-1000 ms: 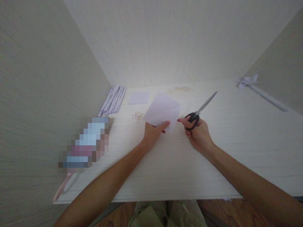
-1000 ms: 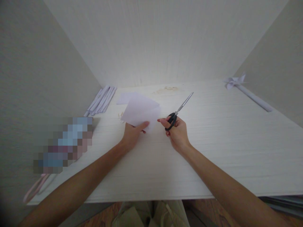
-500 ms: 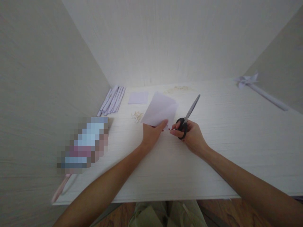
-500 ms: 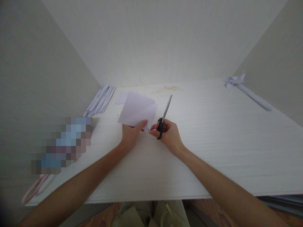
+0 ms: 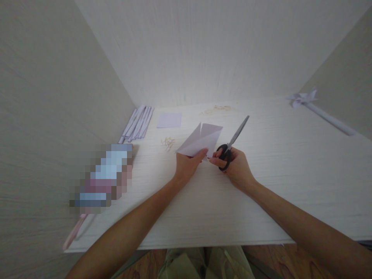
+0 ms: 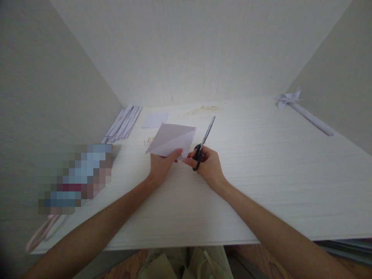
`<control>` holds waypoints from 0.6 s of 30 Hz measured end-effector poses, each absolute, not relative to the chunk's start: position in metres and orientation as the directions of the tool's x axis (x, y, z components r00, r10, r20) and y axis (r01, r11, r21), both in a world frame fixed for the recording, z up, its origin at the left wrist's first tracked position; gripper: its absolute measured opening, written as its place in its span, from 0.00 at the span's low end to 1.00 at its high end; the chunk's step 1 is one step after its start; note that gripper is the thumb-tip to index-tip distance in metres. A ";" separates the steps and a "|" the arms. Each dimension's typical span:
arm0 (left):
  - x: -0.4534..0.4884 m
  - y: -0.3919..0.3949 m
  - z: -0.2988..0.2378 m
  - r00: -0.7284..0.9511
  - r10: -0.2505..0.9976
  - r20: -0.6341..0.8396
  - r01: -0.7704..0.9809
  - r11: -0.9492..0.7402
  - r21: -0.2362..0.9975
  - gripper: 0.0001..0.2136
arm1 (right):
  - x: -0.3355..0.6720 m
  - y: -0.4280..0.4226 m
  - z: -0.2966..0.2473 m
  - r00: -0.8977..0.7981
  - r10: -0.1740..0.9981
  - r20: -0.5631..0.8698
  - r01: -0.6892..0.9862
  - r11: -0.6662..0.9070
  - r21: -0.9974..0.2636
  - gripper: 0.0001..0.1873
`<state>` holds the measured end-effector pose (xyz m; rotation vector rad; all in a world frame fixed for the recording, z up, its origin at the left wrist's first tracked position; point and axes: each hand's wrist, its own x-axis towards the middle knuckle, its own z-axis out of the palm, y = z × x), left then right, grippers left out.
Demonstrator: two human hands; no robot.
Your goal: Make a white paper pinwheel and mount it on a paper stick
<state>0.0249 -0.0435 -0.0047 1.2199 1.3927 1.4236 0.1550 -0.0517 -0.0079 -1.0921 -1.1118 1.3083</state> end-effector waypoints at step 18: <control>0.029 -0.044 -0.008 -0.157 0.987 0.036 -0.045 -0.044 0.998 0.12 | 0.155 -0.050 -0.009 0.008 1.000 0.016 -0.098 0.017 -0.995 0.16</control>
